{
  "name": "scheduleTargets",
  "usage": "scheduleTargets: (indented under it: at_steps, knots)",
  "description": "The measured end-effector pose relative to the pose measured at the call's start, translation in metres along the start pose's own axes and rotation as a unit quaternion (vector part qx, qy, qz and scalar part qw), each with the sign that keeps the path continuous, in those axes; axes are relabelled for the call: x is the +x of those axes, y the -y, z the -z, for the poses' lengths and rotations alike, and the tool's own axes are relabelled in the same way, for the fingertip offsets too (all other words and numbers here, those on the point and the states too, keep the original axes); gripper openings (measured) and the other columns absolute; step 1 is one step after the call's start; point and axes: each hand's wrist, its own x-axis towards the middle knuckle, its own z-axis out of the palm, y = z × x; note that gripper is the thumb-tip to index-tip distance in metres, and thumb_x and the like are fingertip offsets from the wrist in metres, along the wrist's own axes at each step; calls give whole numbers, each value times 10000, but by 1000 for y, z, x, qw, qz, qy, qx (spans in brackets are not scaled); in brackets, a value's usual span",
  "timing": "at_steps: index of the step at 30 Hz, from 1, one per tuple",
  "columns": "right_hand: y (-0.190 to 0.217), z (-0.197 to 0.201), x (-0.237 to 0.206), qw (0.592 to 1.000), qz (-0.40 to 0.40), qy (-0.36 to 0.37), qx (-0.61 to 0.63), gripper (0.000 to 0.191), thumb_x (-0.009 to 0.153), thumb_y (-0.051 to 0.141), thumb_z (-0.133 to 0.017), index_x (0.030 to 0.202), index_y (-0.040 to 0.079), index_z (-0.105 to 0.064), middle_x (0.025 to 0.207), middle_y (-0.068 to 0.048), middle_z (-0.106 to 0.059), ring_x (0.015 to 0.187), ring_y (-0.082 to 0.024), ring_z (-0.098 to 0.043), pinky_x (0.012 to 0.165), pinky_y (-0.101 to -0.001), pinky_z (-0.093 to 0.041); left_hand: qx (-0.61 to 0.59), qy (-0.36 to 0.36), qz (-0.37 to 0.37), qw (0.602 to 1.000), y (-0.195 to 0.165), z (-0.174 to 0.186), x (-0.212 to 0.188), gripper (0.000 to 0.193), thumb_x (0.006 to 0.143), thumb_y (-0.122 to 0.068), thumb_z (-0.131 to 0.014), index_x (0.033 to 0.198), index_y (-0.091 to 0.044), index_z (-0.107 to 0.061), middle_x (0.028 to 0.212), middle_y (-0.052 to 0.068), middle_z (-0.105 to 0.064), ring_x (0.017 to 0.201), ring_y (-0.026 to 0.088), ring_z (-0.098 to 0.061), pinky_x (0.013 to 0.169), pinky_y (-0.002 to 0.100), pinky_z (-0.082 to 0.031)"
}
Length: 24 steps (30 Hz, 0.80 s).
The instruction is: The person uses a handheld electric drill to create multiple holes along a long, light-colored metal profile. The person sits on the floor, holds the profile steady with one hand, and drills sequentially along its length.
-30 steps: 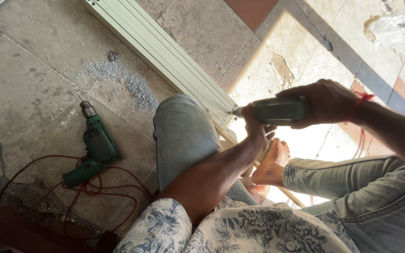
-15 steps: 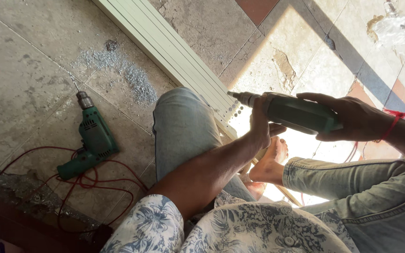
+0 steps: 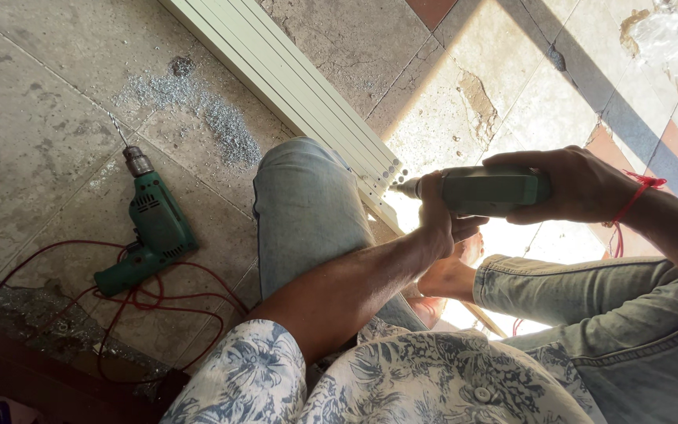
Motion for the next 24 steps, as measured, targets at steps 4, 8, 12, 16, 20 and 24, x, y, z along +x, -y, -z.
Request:
scheduleTargets:
  at_steps: [4, 8, 12, 16, 20, 24]
  knots:
    - [1, 0, 4, 1000, 0, -1, 4, 861, 624, 351, -931, 1417, 247, -613, 993, -76, -817, 884, -207, -803, 834, -376, -622, 0, 4, -10, 1000, 1, 1, 0, 863, 888, -769, -298, 1407, -119, -530, 1165, 142, -702, 896, 286, -750, 798, 416, -581]
    - [6, 1, 9, 1000, 7, 3, -3, 792, 636, 357, -927, 1354, 219, -624, 1006, -72, -815, 889, -202, -804, 842, -371, -626, -14, -27, 12, 999, -2, 1, 0, 841, 904, -771, -312, 1401, -123, -515, 1174, 141, -701, 919, 289, -747, 822, 426, -575]
    - [5, 4, 13, 999, -16, 10, -34, 822, 635, 358, -947, 1384, 241, -630, 1004, -73, -817, 905, -207, -800, 870, -376, -617, -9, -11, -5, 1000, -3, 1, 2, 861, 890, -769, -282, 1356, -109, -578, 1078, 138, -727, 870, 265, -744, 778, 415, -567]
    - [-4, 7, 17, 1000, 2, 2, -7, 810, 619, 355, -934, 1360, 237, -628, 1024, -73, -814, 932, -204, -792, 873, -379, -608, -11, -38, 1, 999, -4, -2, 7, 865, 901, -770, -302, 1336, -72, -571, 1047, 158, -727, 835, 270, -750, 722, 408, -572]
    - [-14, 6, 23, 1000, -10, -4, -9, 818, 608, 355, -939, 1361, 237, -643, 1048, -80, -809, 961, -215, -785, 883, -389, -601, 10, -41, -11, 999, -5, -3, 10, 878, 909, -770, -312, 1321, -42, -582, 1034, 183, -738, 773, 272, -756, 643, 387, -576]
    - [-20, 3, 25, 1000, 4, -4, -11, 822, 620, 367, -939, 1371, 234, -632, 1064, -76, -801, 970, -218, -780, 890, -391, -597, 18, -44, -16, 999, -6, -2, 12, 889, 908, -777, -292, 1304, -41, -596, 1010, 183, -746, 748, 268, -754, 618, 379, -576]
